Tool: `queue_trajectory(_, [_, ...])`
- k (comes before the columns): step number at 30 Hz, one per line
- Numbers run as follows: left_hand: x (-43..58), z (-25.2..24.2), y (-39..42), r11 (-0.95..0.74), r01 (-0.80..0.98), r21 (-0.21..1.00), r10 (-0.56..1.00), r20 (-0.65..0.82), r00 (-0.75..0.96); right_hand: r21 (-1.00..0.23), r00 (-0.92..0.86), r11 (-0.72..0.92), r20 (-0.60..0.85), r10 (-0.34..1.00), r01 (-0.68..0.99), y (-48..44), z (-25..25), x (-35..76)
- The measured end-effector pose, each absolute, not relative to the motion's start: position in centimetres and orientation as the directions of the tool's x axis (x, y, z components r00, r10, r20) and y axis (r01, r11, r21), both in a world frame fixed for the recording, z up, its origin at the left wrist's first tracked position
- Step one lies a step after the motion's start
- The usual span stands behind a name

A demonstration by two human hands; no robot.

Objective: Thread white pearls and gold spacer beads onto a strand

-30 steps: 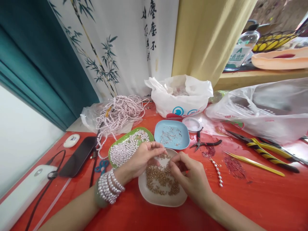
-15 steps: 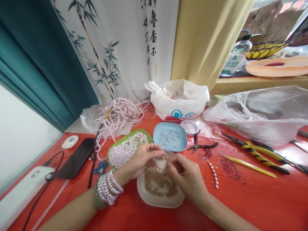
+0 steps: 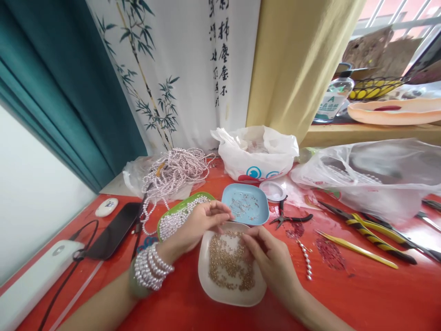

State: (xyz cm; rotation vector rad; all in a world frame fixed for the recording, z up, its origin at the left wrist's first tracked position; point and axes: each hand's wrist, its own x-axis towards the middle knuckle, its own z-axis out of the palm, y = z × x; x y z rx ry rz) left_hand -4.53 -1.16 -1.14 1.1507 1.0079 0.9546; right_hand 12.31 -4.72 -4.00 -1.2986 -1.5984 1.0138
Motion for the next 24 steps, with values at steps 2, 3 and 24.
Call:
queue_trajectory(2, [-5.7,-0.5,-0.3,0.022,0.114,0.993,0.978,-0.045,0.206,-0.94,-0.131,0.161,0.127,0.983,0.301,-4.6,-3.9,12.6])
queue_trajectory(3, [-6.3,-0.3,0.1,-0.038,0.216,0.976,0.984,-0.002,0.18,-0.94,-0.13,0.176,0.143,0.981,0.292,-4.5,-3.9,12.7])
queue_trajectory(24, [-7.8,-4.3,2.6,-0.371,0.836,0.404,0.926,0.225,0.302,-0.951,-0.191,0.223,0.183,0.965,0.216,-4.3,-4.4,13.0])
